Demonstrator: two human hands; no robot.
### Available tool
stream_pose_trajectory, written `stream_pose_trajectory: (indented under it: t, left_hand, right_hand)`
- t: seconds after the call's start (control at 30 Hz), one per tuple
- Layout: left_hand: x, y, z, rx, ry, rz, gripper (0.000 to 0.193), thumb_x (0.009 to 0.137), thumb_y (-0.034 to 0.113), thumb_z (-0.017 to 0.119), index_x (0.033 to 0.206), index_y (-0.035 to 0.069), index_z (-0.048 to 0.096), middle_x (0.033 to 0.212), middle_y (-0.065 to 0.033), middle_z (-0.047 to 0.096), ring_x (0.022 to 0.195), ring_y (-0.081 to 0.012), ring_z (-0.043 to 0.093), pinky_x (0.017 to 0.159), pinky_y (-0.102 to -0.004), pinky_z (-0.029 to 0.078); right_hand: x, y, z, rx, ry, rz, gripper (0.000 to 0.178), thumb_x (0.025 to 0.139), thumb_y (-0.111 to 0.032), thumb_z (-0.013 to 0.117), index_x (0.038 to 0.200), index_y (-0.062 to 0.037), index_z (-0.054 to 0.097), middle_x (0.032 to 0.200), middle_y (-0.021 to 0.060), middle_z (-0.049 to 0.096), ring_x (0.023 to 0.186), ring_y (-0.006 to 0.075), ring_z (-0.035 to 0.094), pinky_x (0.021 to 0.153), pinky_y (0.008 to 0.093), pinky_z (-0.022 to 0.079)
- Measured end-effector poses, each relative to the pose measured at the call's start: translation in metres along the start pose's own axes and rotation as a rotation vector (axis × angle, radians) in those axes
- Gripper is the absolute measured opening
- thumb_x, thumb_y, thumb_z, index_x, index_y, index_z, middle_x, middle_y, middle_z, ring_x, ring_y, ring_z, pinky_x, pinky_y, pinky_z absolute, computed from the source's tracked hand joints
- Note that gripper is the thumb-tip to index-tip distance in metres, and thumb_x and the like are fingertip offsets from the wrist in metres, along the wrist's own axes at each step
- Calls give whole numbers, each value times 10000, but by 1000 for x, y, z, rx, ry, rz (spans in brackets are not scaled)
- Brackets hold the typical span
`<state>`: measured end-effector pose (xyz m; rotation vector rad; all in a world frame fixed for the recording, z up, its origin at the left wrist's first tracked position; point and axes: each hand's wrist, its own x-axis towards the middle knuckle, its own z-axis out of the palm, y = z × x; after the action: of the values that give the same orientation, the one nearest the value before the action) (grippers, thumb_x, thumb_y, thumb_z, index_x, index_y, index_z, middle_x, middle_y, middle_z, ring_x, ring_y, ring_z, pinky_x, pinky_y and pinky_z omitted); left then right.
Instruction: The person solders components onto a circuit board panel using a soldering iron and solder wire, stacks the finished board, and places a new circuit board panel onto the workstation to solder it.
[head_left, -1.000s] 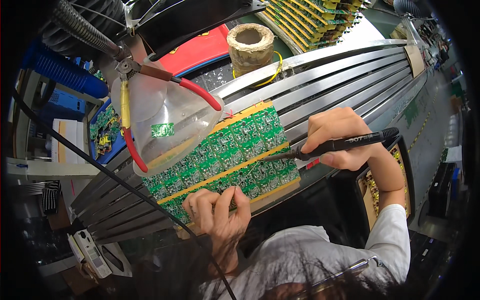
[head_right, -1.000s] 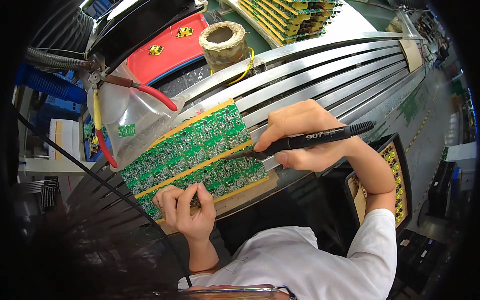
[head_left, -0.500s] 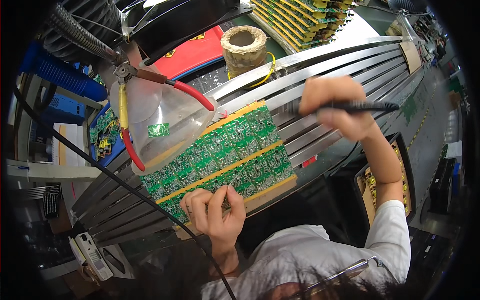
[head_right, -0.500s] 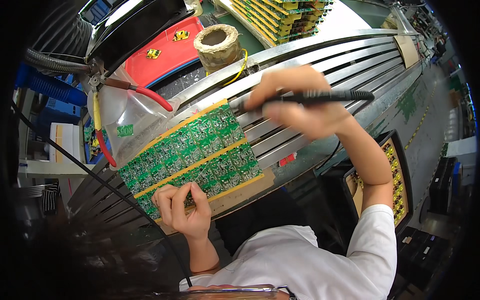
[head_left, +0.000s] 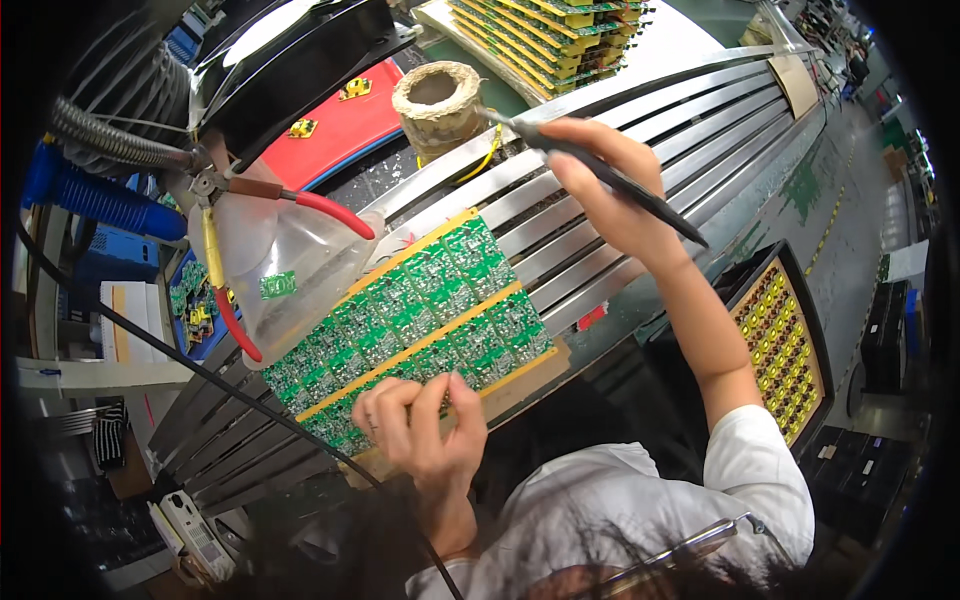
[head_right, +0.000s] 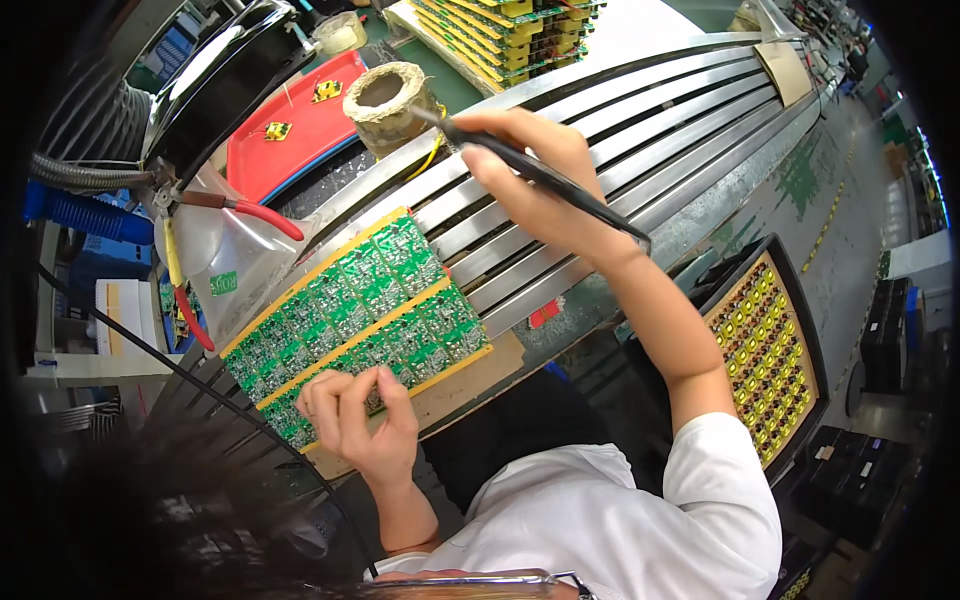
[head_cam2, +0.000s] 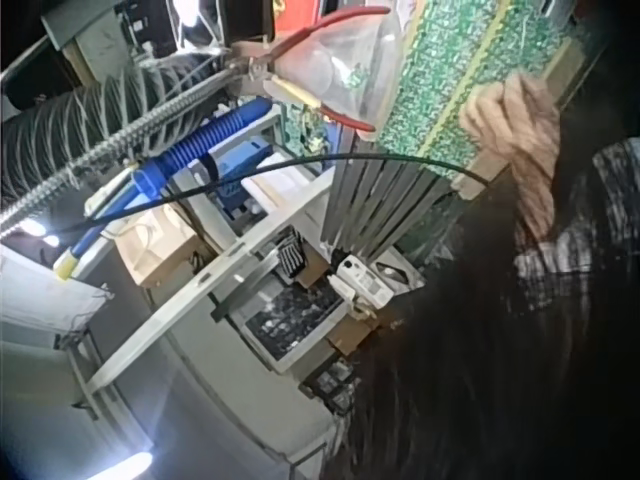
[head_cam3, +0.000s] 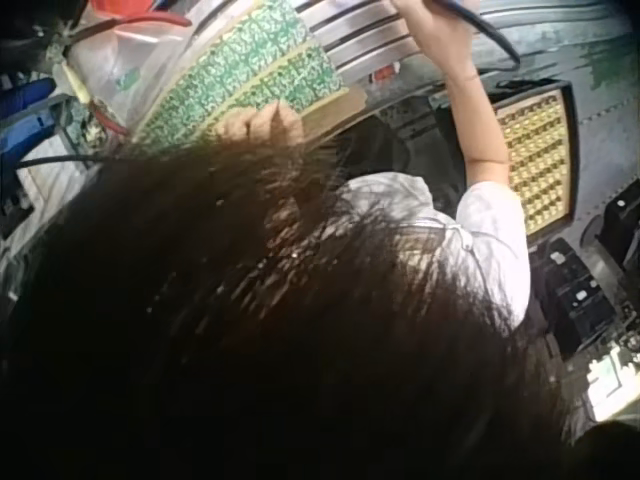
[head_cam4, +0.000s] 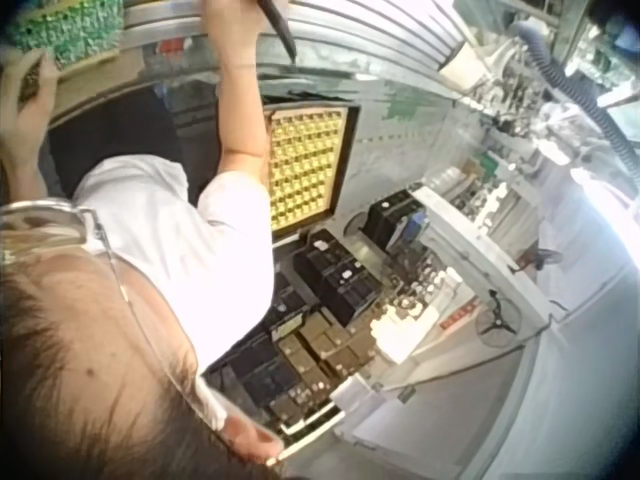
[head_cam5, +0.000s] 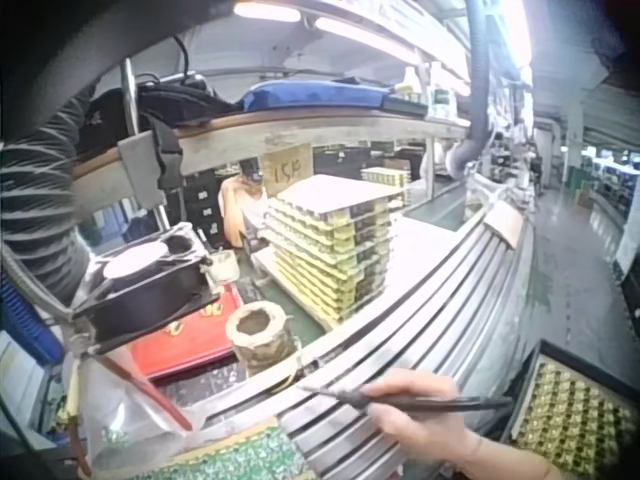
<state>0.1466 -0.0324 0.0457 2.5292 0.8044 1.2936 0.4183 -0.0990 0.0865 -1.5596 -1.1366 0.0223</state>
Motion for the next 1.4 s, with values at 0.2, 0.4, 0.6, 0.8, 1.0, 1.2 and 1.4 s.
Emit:
stream_pose_trajectory:
  t: [0.2,0.4,0.6,0.8,1.0,1.2,1.4]
  left_hand:
    - [1,16,12,-59,-50,70,184,751,-27,750,877,94,692,844,-19,520,777,-219,532,803,-402,444]
    - [-4,18,18,-65,-46,61,198,748,-20,751,884,112,692,856,-12,503,786,-210,547,830,-437,453]
    - [-22,19,15,-26,-31,82,192,741,-7,753,877,109,685,861,-13,503,806,-218,559,850,-447,455]
    - [-34,24,7,-60,-23,81,177,730,-35,729,852,87,691,824,-27,491,823,-245,569,832,-411,455]
    - [-43,20,-3,-56,-43,52,155,743,-23,720,848,86,685,831,-31,492,869,-267,582,872,-436,465]
    - [-44,9,-17,-27,-62,24,140,751,-17,711,846,79,673,848,-38,524,923,-290,598,886,-457,481]
    - [-38,5,-21,-62,-87,19,131,751,-19,702,840,69,662,873,-50,565,993,-319,630,905,-475,496]
  right_hand:
    - [-82,-6,-21,264,178,41,238,852,-34,677,1076,15,743,851,80,719,681,139,580,633,247,452]
    - [-122,-21,-31,257,80,-107,220,845,-29,662,1043,18,744,801,89,695,662,203,569,669,302,471]
    - [-143,-21,-30,262,57,-146,212,838,-44,677,1032,8,745,789,91,687,657,219,562,696,320,475]
    - [-158,-23,-31,261,22,-159,209,836,-57,682,1024,10,744,785,86,684,659,215,573,694,318,472]
    - [-163,-29,-27,241,-15,-185,208,839,-71,682,1021,8,744,786,77,685,658,211,585,694,320,473]
    - [-163,-32,-19,240,-24,-196,204,841,-74,684,1020,4,743,794,73,691,657,209,593,687,325,474]
    - [-156,-38,-6,253,-70,-229,196,837,-72,699,1013,5,740,795,72,688,654,206,598,675,330,476]
